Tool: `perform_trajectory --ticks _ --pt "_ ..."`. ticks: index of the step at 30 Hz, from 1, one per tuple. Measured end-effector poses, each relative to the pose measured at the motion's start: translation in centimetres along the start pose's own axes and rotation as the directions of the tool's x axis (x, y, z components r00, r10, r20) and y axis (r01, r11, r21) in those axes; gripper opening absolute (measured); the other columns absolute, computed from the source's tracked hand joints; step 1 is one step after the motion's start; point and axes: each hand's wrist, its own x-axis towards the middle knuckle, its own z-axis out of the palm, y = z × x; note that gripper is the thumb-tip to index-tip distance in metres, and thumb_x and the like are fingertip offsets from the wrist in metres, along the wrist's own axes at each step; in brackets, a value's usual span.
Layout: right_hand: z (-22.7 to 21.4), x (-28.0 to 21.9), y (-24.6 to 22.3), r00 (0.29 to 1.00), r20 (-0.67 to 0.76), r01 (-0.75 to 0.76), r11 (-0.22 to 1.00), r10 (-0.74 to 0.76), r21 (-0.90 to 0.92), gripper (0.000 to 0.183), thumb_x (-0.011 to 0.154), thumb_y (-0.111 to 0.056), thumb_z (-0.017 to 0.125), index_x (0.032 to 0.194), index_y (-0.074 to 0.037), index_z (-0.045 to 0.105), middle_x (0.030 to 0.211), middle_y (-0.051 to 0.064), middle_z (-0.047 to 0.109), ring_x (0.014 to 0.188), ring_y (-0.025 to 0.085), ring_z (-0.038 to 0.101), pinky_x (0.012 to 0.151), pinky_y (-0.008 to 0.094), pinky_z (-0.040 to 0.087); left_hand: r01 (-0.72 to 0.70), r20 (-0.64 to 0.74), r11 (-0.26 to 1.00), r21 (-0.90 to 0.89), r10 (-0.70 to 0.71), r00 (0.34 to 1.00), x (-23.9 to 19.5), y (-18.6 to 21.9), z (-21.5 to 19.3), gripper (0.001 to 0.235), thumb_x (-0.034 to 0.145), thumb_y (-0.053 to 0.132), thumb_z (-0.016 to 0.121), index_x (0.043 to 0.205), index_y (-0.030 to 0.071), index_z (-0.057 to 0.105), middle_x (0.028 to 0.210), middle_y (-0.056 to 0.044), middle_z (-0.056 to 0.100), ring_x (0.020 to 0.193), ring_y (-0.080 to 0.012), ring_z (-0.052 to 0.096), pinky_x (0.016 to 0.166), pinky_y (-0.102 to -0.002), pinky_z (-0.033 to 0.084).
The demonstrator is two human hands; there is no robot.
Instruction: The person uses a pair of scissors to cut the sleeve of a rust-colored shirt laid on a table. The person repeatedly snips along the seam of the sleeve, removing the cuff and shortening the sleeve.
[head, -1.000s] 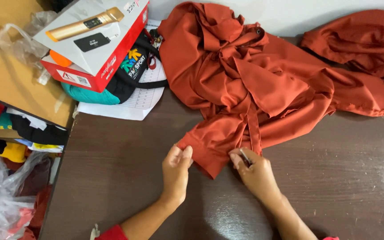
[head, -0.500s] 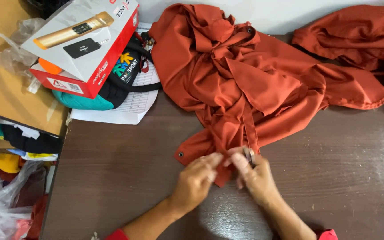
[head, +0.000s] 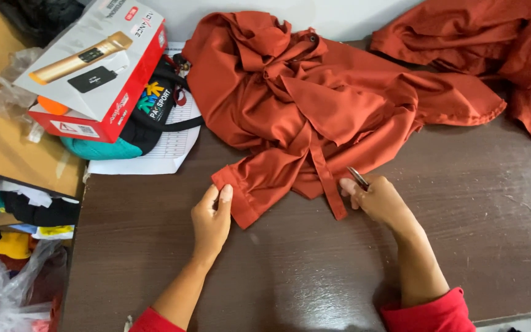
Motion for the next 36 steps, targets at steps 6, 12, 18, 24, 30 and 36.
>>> perform_trajectory --ticks 6,12,18,24,30,36 --pt "2.4 1.5 2.2 0.993 0.103 0.069 0.996 -0.063 -0.05 0.028 0.084 -0.02 0.076 0.106 -0.002 0.076 0.082 0.02 0.075 0.077 0.034 0.072 0.075 0.047 0.052 -0.008 -0.004 1.0 0.025 0.008 1.0 0.0 1.4 -0.5 0.022 0.103 0.027 0.064 0.108 0.008 0.075 0.091 -0.016 0.076 0.084 -0.0231 0.073 0.075 -0.043 0.057" --pt "2.7 3.5 4.3 0.99 0.061 0.113 0.972 -0.128 0.208 0.02 0.089 -0.027 0.078 0.091 -0.007 0.075 0.062 0.008 0.061 0.058 0.018 0.055 0.052 0.028 0.044 0.003 0.03 0.999 0.041 -0.004 1.0 0.5 0.0 -0.1 0.028 0.103 0.031 0.062 0.119 0.012 0.075 0.102 -0.013 0.078 0.095 -0.0302 0.074 0.079 -0.045 0.058" --pt "3.4 3.8 4.9 0.997 0.045 0.062 0.991 -0.068 0.122 0.02 0.09 -0.03 0.074 0.09 -0.01 0.076 0.055 0.009 0.061 0.044 0.02 0.057 0.037 0.031 0.045 -0.01 0.044 0.999 0.052 0.008 0.999 0.5 -2.0 0.6 0.029 0.102 0.032 0.063 0.123 0.014 0.074 0.108 -0.012 0.077 0.1 -0.0302 0.073 0.081 -0.045 0.059" --pt "3.2 3.3 4.1 0.993 0.08 0.07 0.974 -0.089 0.214 0.019 0.092 -0.019 0.073 0.085 -0.002 0.073 0.053 0.016 0.059 0.03 0.019 0.046 0.022 0.029 0.038 -0.01 0.049 0.999 0.051 0.007 0.999 0.5 -2.1 0.3 0.031 0.102 0.031 0.062 0.125 0.014 0.074 0.112 -0.012 0.077 0.106 -0.0329 0.071 0.085 -0.046 0.059" --pt "2.6 2.3 3.2 0.988 0.094 0.09 0.954 -0.121 0.286 0.018 0.092 -0.015 0.072 0.085 0.001 0.071 0.053 0.014 0.055 0.028 0.016 0.042 0.02 0.026 0.036 -0.024 0.048 0.998 0.054 0.022 0.999 0.3 -0.4 0.0 0.032 0.103 0.031 0.062 0.126 0.012 0.073 0.115 -0.014 0.076 0.108 -0.0354 0.07 0.085 -0.048 0.058" --pt "1.7 3.2 4.3 0.978 0.137 0.049 0.818 -0.155 0.574 0.018 0.094 -0.013 0.073 0.095 0.005 0.069 0.078 0.017 0.063 0.043 0.009 0.04 0.029 0.025 0.043 -0.017 0.068 0.999 0.046 0.014 0.998 0.5 -0.6 0.1 0.033 0.102 0.034 0.062 0.122 0.01 0.074 0.109 -0.016 0.077 0.105 -0.0365 0.071 0.086 -0.047 0.058"
